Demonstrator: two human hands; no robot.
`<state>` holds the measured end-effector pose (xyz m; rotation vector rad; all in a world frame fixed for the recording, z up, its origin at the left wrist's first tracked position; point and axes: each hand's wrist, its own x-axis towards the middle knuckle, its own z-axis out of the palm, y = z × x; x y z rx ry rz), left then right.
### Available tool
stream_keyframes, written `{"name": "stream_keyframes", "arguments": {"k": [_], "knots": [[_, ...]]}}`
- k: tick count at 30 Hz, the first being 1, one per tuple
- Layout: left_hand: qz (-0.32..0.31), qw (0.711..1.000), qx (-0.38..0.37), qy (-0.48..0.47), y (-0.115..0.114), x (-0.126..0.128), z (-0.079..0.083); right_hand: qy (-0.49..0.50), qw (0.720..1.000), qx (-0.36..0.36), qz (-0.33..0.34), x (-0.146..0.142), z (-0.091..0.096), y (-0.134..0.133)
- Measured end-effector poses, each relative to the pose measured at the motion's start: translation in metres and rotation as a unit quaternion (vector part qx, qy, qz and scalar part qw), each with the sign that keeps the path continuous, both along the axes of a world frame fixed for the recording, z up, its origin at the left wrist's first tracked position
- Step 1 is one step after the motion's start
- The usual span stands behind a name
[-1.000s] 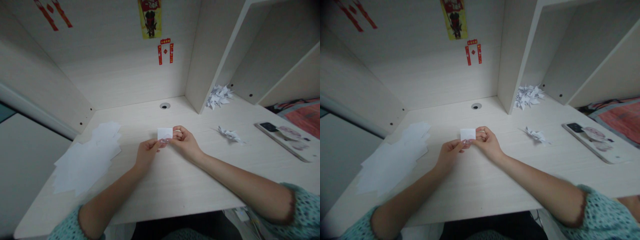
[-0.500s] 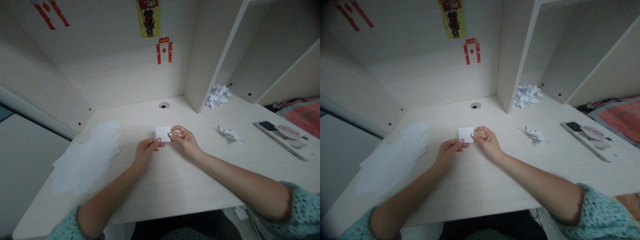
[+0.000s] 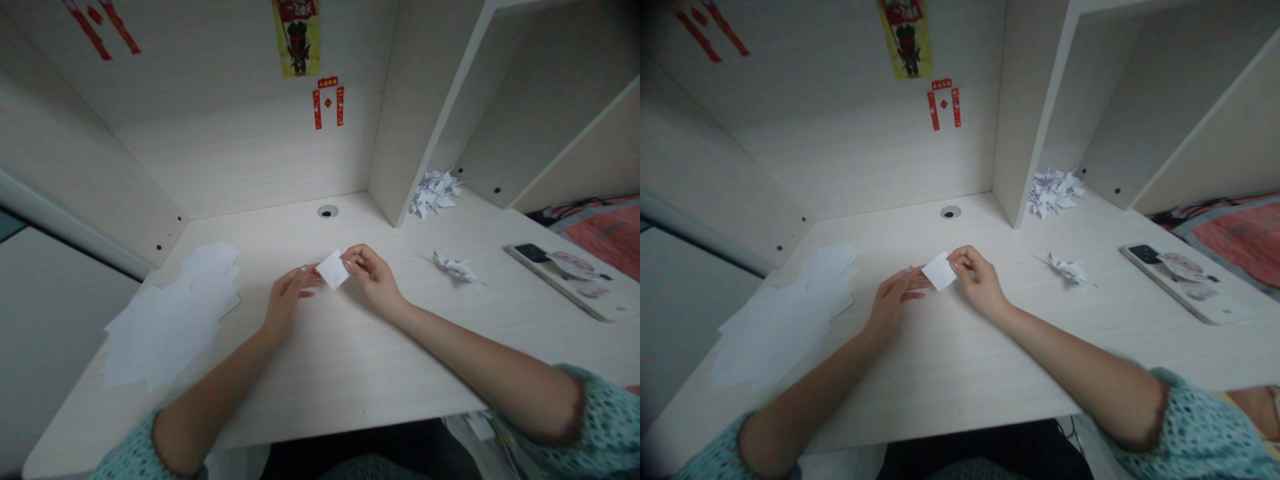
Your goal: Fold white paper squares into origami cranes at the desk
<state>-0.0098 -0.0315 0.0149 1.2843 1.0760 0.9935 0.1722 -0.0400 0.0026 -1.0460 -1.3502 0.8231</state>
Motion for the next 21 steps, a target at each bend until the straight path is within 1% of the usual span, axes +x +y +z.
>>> {"name": "stream_keyframes", "arguments": {"k": [2, 4, 7, 8, 10, 12, 14, 17, 19, 21], "knots": [[-0.006, 1.0, 0.001, 0.009, 0.0, 0.001, 0.002, -0.089, 0.995, 0.034, 0.014, 0.001, 0.002, -0.003], [-0.02, 0.999, 0.007, 0.025, -0.001, 0.002, 0.003, -0.168, 0.983, 0.071, 0.029, 0.0, 0.005, -0.005], [-0.043, 0.998, 0.018, 0.052, -0.003, 0.005, 0.004, -0.228, 0.967, 0.103, 0.056, -0.001, 0.008, -0.007], [-0.05, 0.997, 0.017, 0.06, -0.004, 0.005, 0.003, -0.229, 0.966, 0.105, 0.062, -0.001, 0.008, -0.008], [-0.051, 0.997, 0.001, 0.061, -0.004, 0.006, 0.002, -0.197, 0.974, 0.091, 0.059, -0.003, 0.006, -0.008], [-0.036, 0.998, -0.027, 0.041, -0.003, 0.006, 0.001, -0.133, 0.989, 0.049, 0.053, -0.005, 0.003, -0.007], [-0.014, 0.999, -0.048, 0.003, -0.002, 0.006, 0.0, -0.087, 0.994, 0.004, 0.06, -0.007, -0.001, -0.006], [0.001, 0.998, -0.059, -0.039, -0.001, 0.005, -0.001, -0.096, 0.993, -0.034, 0.058, -0.009, -0.004, -0.005], [0.0, 0.997, -0.058, -0.041, -0.001, 0.005, -0.002, -0.116, 0.992, -0.032, 0.039, -0.009, -0.003, -0.005], [0.002, 0.999, -0.047, -0.024, 0.0, 0.004, -0.003, -0.137, 0.99, -0.011, 0.023, -0.008, -0.002, -0.005]]}}
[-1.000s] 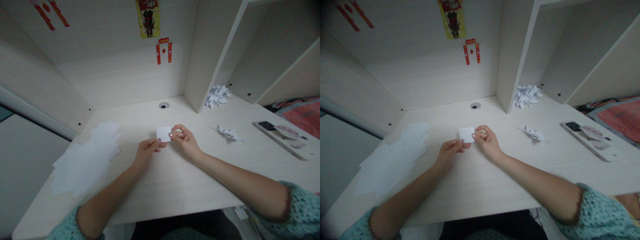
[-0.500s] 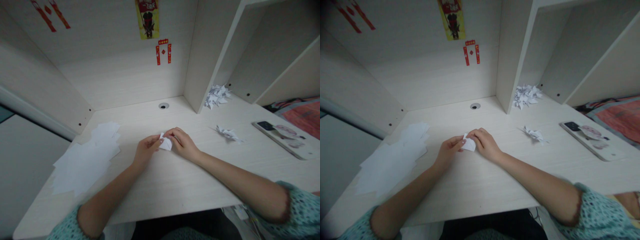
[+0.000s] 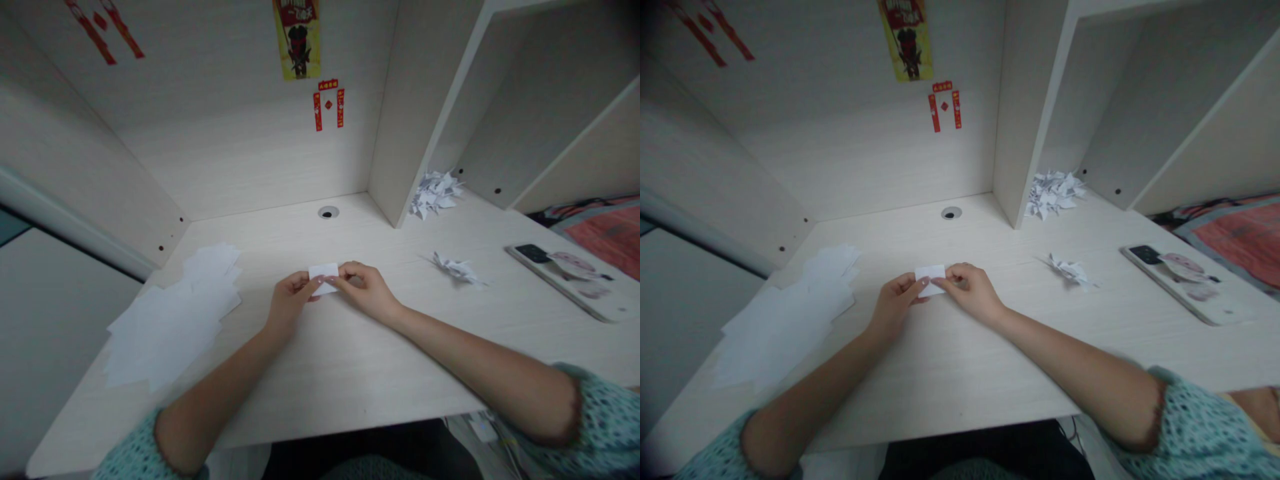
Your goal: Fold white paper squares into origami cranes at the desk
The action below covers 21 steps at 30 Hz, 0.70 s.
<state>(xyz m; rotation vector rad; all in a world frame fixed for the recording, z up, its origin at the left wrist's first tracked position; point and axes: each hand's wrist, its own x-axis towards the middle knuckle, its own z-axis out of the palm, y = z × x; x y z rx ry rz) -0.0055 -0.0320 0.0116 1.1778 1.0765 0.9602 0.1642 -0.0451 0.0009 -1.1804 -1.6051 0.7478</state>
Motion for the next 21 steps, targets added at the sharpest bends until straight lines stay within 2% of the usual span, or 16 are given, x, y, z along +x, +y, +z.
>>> {"name": "stream_keyframes", "arguments": {"k": [4, 8, 11, 17, 19, 21], "knots": [[0.014, 1.0, 0.003, 0.009, -0.0016, 0.0003, 0.0018, -0.014, 0.999, 0.035, 0.011, 0.0011, 0.0025, -0.0003], [0.028, 0.998, -0.024, -0.041, -0.0058, 0.003, 0.0072, -0.006, 0.999, 0.028, 0.022, 0.0002, 0.0029, 0.0008], [0.026, 0.999, -0.016, -0.031, -0.0058, 0.0031, 0.0089, -0.002, 1.0, 0.012, 0.013, 0.0008, 0.0016, 0.0011], [-0.033, 0.999, 0.016, 0.022, -0.001, 0.0001, 0.0065, 0.097, 0.995, -0.021, -0.015, 0.0034, -0.0017, 0.0018], [-0.018, 1.0, 0.01, 0.015, -0.0009, 0.0, 0.0057, 0.134, 0.991, -0.008, -0.013, 0.0038, 0.0006, 0.0013], [0.015, 1.0, 0.007, 0.003, -0.0012, 0.0003, 0.0052, 0.131, 0.991, 0.02, 0.012, 0.0042, 0.0037, 0.0004]]}}
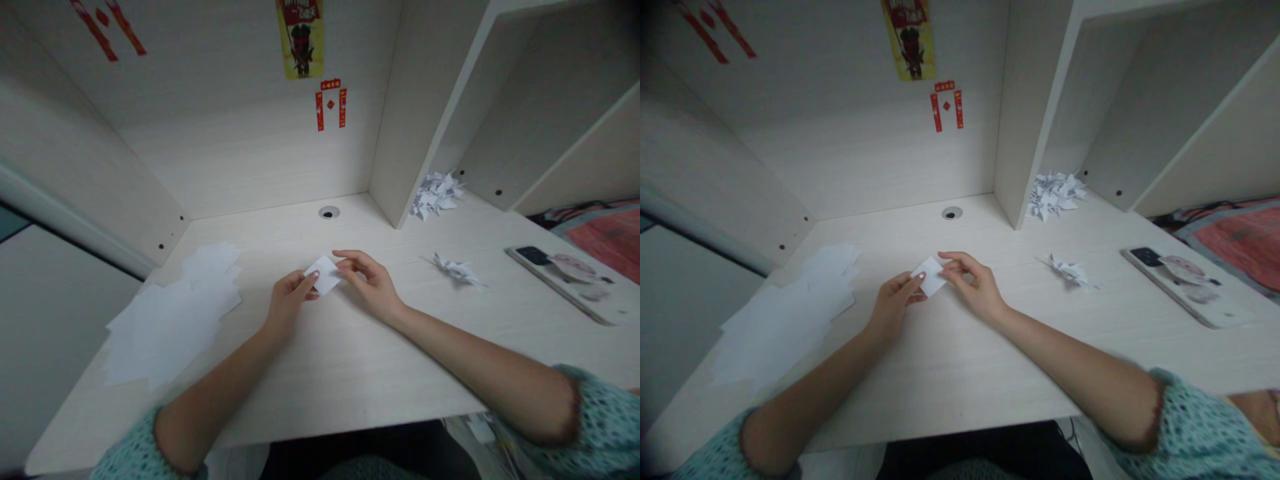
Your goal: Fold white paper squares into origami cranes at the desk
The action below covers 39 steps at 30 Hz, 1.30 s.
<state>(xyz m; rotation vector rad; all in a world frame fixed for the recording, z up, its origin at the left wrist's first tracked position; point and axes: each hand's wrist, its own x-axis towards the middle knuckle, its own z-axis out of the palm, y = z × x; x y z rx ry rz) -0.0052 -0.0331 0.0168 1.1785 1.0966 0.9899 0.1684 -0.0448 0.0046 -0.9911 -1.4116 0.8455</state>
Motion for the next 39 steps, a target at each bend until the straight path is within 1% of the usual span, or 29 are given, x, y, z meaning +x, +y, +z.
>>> {"name": "stream_keyframes", "arguments": {"k": [2, 4, 7, 11, 15, 17, 20, 25, 31, 35, 39], "knots": [[0.017, 1.0, -0.005, -0.014, -0.0001, 0.0002, -0.0003, -0.041, 0.998, 0.035, 0.035, 0.0004, 0.0019, -0.0009], [0.017, 0.999, -0.014, -0.025, 0.0, 0.0002, -0.0004, -0.08, 0.993, 0.057, 0.058, 0.0008, 0.0018, -0.0012], [0.007, 0.999, -0.023, -0.028, 0.0002, 0.0003, 0.0001, -0.093, 0.993, 0.056, 0.053, 0.0007, -0.0003, -0.0011], [-0.007, 1.0, -0.005, -0.019, -0.0011, 0.0009, 0.0026, -0.066, 0.997, 0.03, 0.029, -0.0002, -0.0016, -0.0011], [-0.028, 0.998, 0.062, -0.018, -0.0041, 0.0011, 0.0061, -0.018, 1.0, -0.008, -0.007, 0.0001, -0.0023, 0.0003], [-0.037, 0.995, 0.097, 0.016, -0.0051, 0.0006, 0.0073, -0.002, 1.0, -0.026, 0.0, 0.0007, -0.0027, 0.0013], [-0.033, 0.989, 0.124, 0.074, -0.0057, -0.0004, 0.0078, 0.015, 0.999, -0.048, 0.019, 0.0011, -0.0021, 0.0017], [-0.007, 0.983, 0.146, 0.109, -0.0053, -0.002, 0.0055, 0.021, 0.997, -0.068, 0.008, -0.0003, 0.0012, -0.0008], [-0.006, 0.979, 0.157, 0.131, -0.0048, -0.003, 0.0044, 0.031, 0.996, -0.078, 0.022, -0.0005, 0.0005, -0.0012], [-0.005, 0.977, 0.157, 0.143, -0.0054, -0.0014, 0.0051, 0.054, 0.994, -0.087, 0.037, -0.0004, -0.0031, 0.0009], [-0.012, 0.981, 0.137, 0.134, -0.0057, 0.0005, 0.0041, 0.065, 0.993, -0.094, 0.02, -0.0006, -0.0058, 0.0022]]}}
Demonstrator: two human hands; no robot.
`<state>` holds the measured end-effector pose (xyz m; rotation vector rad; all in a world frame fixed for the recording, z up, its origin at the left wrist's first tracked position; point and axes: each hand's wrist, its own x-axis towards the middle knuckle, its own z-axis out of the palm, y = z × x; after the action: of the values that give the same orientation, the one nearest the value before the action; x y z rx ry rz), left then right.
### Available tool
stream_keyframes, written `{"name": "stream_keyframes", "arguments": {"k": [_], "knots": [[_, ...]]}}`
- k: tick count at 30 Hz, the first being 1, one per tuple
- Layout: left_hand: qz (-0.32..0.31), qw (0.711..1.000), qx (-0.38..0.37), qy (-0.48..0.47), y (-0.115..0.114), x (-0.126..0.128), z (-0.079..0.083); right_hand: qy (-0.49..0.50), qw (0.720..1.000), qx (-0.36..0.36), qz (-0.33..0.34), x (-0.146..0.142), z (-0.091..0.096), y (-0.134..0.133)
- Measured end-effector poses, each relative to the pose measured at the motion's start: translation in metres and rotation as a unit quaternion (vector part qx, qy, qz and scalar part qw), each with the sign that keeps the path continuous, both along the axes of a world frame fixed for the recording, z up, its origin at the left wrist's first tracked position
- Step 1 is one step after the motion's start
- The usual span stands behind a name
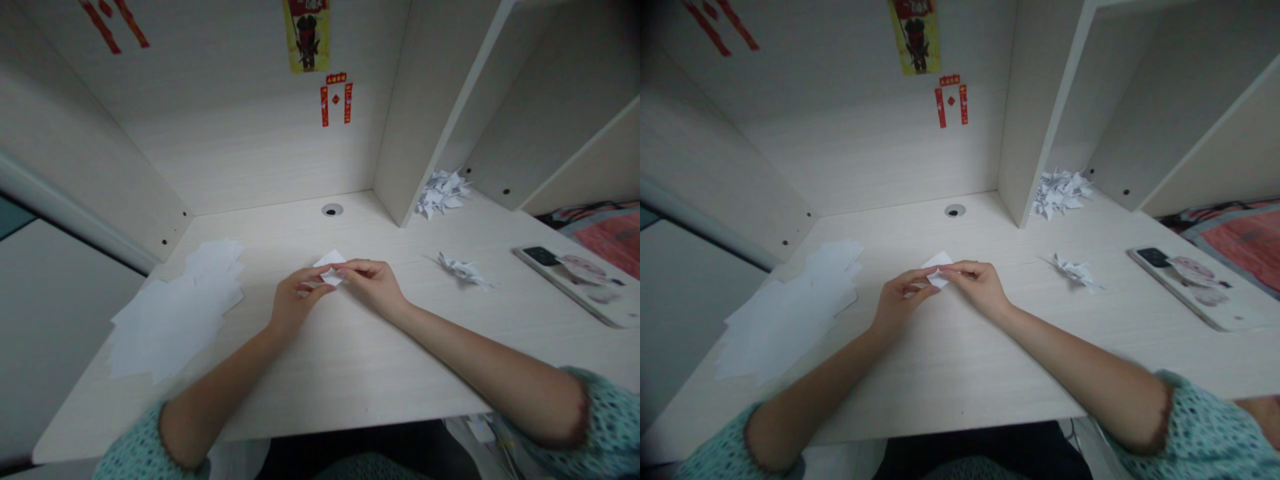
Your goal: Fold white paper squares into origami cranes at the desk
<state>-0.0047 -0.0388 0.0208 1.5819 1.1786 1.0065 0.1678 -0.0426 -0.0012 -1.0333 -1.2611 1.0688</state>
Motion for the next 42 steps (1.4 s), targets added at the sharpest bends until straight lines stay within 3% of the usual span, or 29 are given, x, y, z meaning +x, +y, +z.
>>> {"name": "stream_keyframes", "arguments": {"k": [7, 14, 19, 24, 35, 42], "knots": [[-0.049, 0.998, -0.026, -0.039, 0.001, -0.002, -0.002, -0.03, 0.998, 0.027, -0.051, 0.0, 0.004, -0.004], [0.015, 0.992, -0.045, -0.116, -0.003, 0.002, 0.005, -0.05, 0.996, 0.062, -0.027, -0.002, 0.01, -0.007], [0.059, 0.984, -0.058, -0.158, -0.003, 0.005, 0.007, -0.021, 0.999, 0.024, -0.035, -0.002, 0.005, -0.005], [0.058, 0.978, -0.07, -0.189, 0.0, 0.005, -0.002, -0.011, 0.999, 0.018, -0.036, -0.002, 0.004, -0.004], [0.069, 0.981, -0.055, -0.171, 0.0, 0.004, -0.001, 0.089, 0.995, -0.045, -0.009, -0.005, 0.005, -0.002], [0.085, 0.979, -0.053, -0.18, 0.0, 0.005, -0.007, 0.094, 0.993, -0.064, -0.025, -0.006, 0.005, -0.002]]}}
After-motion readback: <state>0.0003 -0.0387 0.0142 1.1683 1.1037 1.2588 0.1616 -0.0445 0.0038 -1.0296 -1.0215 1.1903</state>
